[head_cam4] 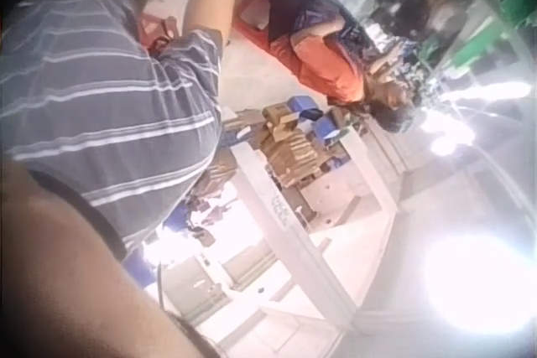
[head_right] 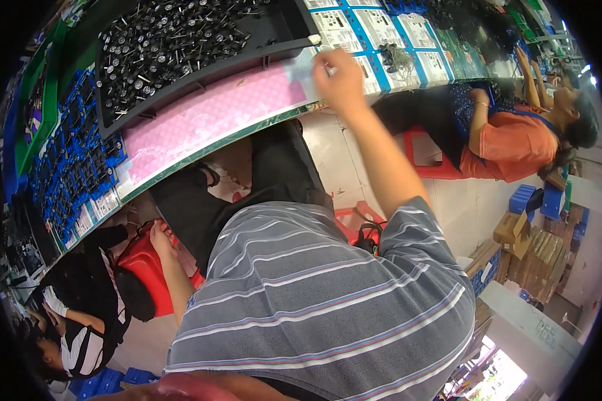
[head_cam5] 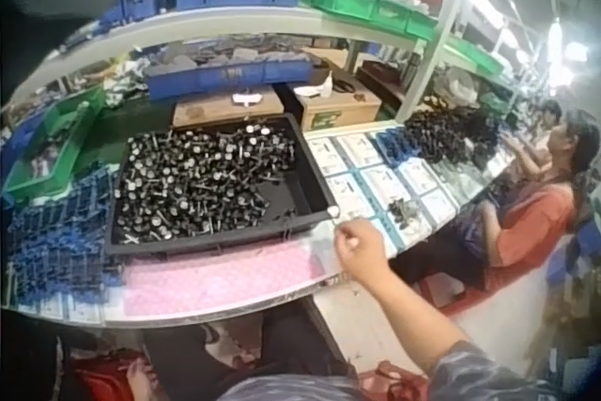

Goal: The person assembles toy cars by picking up chassis and wheel sets from trays, fitting the wheels into the chassis by hand, and placing the assembled toy cars on the workbench.

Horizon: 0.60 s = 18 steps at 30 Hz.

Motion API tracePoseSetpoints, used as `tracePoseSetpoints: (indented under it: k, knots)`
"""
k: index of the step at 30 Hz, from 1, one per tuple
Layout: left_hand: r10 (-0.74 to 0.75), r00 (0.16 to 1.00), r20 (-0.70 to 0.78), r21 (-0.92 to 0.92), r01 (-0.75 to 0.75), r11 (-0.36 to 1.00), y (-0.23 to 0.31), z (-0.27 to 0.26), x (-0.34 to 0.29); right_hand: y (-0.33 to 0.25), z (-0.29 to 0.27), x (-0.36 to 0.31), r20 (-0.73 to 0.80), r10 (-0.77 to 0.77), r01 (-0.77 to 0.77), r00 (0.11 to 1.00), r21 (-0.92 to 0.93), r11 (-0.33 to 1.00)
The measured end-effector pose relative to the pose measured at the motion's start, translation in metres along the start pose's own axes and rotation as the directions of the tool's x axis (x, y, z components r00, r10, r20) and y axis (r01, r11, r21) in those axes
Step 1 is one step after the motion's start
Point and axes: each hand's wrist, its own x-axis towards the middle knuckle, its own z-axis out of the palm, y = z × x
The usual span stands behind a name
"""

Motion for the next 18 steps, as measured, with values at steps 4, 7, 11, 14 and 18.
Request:
tracePoseSetpoints:
  k: [4,7,11,14,18]
  knots:
    - [0.175,0.981,0.085,0.124,-0.184,0.975,0.037,0.040,-0.019,0.115,-0.051,0.094,-0.095,0.000,-0.040,0.995,-0.420,0.907]
    - [0.289,0.937,0.196,0.141,-0.319,0.937,0.063,0.066,-0.032,0.201,-0.061,0.140,-0.178,0.062,-0.157,0.982,-0.591,0.791]
    - [0.391,0.857,0.335,0.186,-0.467,0.864,0.087,0.094,-0.075,0.238,-0.055,0.155,-0.215,0.351,-0.406,0.911,-0.610,0.680]
    - [0.379,0.841,0.387,0.150,-0.463,0.874,0.099,0.110,-0.111,0.243,-0.057,0.158,-0.162,0.298,-0.330,0.941,-0.646,0.689]
    - [0.331,0.770,0.545,0.042,-0.419,0.907,0.116,0.136,-0.143,0.208,-0.070,0.137,-0.189,0.206,-0.277,0.960,-0.542,0.794]
